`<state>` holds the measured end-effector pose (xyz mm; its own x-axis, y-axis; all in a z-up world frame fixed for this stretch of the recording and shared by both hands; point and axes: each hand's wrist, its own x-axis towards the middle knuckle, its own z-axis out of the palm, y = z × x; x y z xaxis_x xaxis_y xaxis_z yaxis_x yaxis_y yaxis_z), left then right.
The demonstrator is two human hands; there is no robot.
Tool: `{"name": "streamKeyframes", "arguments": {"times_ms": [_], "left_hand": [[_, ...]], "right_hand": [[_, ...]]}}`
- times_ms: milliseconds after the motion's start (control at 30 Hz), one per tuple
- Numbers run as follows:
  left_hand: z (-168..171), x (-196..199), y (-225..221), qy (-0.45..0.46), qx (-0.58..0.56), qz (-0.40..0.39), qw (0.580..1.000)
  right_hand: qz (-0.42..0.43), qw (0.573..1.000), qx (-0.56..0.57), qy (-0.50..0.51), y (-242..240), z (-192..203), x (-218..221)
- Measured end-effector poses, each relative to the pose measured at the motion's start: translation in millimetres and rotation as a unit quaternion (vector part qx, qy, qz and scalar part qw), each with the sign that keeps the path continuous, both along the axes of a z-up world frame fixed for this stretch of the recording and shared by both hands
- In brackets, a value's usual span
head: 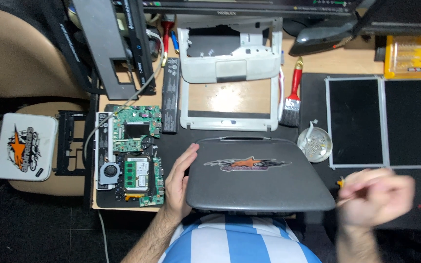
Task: Disassembling and repairing internal components of a laptop using a screwdriver
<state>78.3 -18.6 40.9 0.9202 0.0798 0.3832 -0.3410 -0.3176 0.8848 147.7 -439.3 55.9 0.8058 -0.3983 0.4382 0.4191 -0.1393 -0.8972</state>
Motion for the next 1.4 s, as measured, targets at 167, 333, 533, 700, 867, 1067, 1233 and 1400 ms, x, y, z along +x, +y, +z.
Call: {"name": "streamKeyframes", "arguments": {"times_ms": [167,333,533,700,867,1067,1233,1400], "left_hand": [[-6.5,8.8,0.8,0.005,0.036,0.026,0.999],[5.5,32.8,-3.2,0.040,0.021,0.076,0.996],[-22.6,81.5,0.4,0.118,-0.108,0.136,0.978],[-19.4,116.6,10.0,0.141,-0.120,0.132,0.974],[-13.2,125.6,26.1,0.151,-0.050,0.105,0.982],[-1.9,99.5,18.3,0.130,-0.006,0.119,0.984],[15.3,33.4,-5.6,0.089,-0.012,0.089,0.992],[12.4,-16.8,-12.0,0.077,0.071,0.058,0.993]], "right_hand": [[0.103,0.982,-0.147,0.067,-7.9,-94.1,-86.2],[0.200,0.953,-0.223,0.045,28.7,-81.7,-76.6],[0.268,0.947,-0.166,0.061,55.3,-57.5,-55.4],[0.288,0.934,-0.209,0.035,64.0,-44.9,-51.3],[0.278,0.930,-0.238,0.022,65.9,-40.0,-53.1],[0.266,0.934,-0.239,0.009,64.3,-42.5,-52.0],[0.260,0.936,-0.238,0.008,63.8,-44.8,-54.5],[0.250,0.933,-0.259,-0.001,61.3,-48.8,-56.4]]}}
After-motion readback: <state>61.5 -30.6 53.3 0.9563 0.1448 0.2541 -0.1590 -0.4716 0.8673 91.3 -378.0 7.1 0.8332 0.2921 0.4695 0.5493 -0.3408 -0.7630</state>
